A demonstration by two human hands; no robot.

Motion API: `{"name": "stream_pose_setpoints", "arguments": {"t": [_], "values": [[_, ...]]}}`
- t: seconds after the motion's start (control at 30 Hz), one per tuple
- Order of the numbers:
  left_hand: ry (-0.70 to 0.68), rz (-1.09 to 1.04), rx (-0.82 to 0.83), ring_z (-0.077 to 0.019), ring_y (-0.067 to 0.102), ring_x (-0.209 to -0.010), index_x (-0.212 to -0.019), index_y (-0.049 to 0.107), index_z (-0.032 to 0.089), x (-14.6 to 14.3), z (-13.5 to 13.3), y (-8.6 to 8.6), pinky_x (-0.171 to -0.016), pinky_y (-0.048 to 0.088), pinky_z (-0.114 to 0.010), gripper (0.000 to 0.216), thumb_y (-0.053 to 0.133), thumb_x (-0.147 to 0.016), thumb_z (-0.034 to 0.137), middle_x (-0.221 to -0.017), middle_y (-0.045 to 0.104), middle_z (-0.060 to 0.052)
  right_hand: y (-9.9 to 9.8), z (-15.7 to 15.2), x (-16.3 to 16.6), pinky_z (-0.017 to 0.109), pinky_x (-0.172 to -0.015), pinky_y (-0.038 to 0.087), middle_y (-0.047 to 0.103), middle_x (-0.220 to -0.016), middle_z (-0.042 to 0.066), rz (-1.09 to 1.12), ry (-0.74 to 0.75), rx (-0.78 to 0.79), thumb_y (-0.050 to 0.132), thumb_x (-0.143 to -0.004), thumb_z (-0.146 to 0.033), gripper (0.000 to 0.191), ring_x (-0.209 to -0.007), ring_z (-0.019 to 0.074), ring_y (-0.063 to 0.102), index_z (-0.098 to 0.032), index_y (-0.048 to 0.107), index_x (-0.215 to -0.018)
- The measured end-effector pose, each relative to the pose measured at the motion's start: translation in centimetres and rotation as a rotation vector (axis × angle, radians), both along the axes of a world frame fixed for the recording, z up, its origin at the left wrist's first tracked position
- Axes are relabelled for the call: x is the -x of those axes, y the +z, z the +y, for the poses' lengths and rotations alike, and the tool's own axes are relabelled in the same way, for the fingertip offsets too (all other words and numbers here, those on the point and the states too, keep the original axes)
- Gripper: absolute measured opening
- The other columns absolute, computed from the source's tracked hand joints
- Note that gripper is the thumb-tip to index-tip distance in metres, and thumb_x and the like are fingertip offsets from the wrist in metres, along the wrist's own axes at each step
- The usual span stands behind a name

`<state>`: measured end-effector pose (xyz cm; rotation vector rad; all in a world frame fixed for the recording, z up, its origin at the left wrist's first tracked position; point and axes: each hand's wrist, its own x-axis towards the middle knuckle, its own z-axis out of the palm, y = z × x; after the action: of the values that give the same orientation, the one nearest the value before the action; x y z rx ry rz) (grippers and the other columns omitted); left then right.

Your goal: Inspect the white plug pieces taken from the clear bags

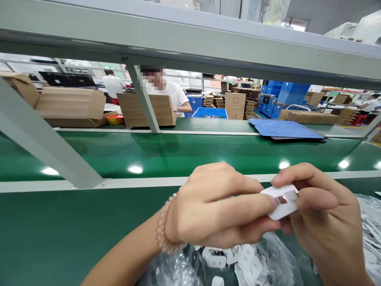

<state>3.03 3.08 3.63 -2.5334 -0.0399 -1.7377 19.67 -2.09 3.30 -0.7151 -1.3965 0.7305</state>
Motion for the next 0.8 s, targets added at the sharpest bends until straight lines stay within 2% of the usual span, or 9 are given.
{"name": "stream_pose_setpoints", "arguments": {"t": [0.1, 0.17, 0.27, 0.4, 0.63, 0.8], "values": [[0.027, -0.048, -0.021, -0.0148, 0.068, -0.067, -0.094, 0.064, 0.013, 0.0, 0.3, 0.0, -0.057, 0.052, -0.026, 0.011, 0.067, -0.088, 0.022, -0.082, 0.074, -0.007, -0.3, -0.2, 0.4, 0.019, -0.04, 0.053, 0.069, -0.07, 0.0, -0.038, -0.044, -0.107, 0.074, -0.079, -0.047, 0.028, -0.046, 0.0123, 0.062, -0.026, 0.07, -0.097], [0.018, -0.081, 0.006, -0.0151, 0.07, -0.07, -0.095, 0.064, 0.013, 0.0, 0.5, 0.0, -0.059, 0.053, -0.024, 0.009, 0.065, -0.087, 0.017, -0.082, 0.074, -0.009, -0.5, -0.3, 0.9, 0.021, -0.05, 0.058, 0.072, -0.08, 0.0, -0.1, -0.167, -0.212, 0.078, -0.078, -0.037, 0.028, -0.058, 0.0139, 0.067, -0.026, 0.068, -0.102], [0.002, -0.084, 0.029, -0.0148, 0.071, -0.072, -0.096, 0.063, 0.014, -0.1, 0.7, 0.0, -0.062, 0.055, -0.023, 0.012, 0.061, -0.085, 0.009, -0.083, 0.075, -0.009, -0.9, -0.4, 1.7, 0.024, -0.059, 0.061, 0.072, -0.085, 0.0, -0.166, -0.359, -0.346, 0.077, -0.08, -0.019, 0.024, -0.069, 0.0156, 0.069, -0.026, 0.066, -0.1], [-0.019, -0.076, 0.007, -0.0149, 0.071, -0.072, -0.098, 0.062, 0.012, -0.2, 0.9, -0.2, -0.062, 0.056, -0.023, 0.015, 0.06, -0.084, 0.007, -0.084, 0.076, -0.01, -1.4, -0.5, 2.5, 0.027, -0.056, 0.059, 0.07, -0.079, -0.002, -0.203, -0.533, -0.42, 0.078, -0.078, -0.015, 0.026, -0.067, 0.016, 0.068, -0.026, 0.066, -0.098], [-0.05, -0.083, -0.011, -0.0142, 0.071, -0.067, -0.097, 0.061, 0.01, -0.3, 0.7, -0.6, -0.06, 0.053, -0.024, 0.013, 0.061, -0.084, 0.008, -0.082, 0.076, -0.011, -1.7, -0.6, 2.3, 0.024, -0.046, 0.052, 0.07, -0.075, -0.003, -0.177, -0.573, -0.472, 0.083, -0.073, -0.016, 0.028, -0.062, 0.0134, 0.065, -0.024, 0.068, -0.095], [-0.033, -0.096, -0.016, -0.0145, 0.071, -0.066, -0.096, 0.06, 0.012, -0.4, 0.8, -0.6, -0.06, 0.053, -0.025, 0.011, 0.06, -0.085, 0.01, -0.08, 0.076, -0.009, -1.8, -0.4, 2.7, 0.024, -0.05, 0.052, 0.069, -0.078, -0.004, -0.162, -0.552, -0.489, 0.082, -0.072, -0.013, 0.032, -0.065, 0.0124, 0.065, -0.024, 0.067, -0.098]]}}
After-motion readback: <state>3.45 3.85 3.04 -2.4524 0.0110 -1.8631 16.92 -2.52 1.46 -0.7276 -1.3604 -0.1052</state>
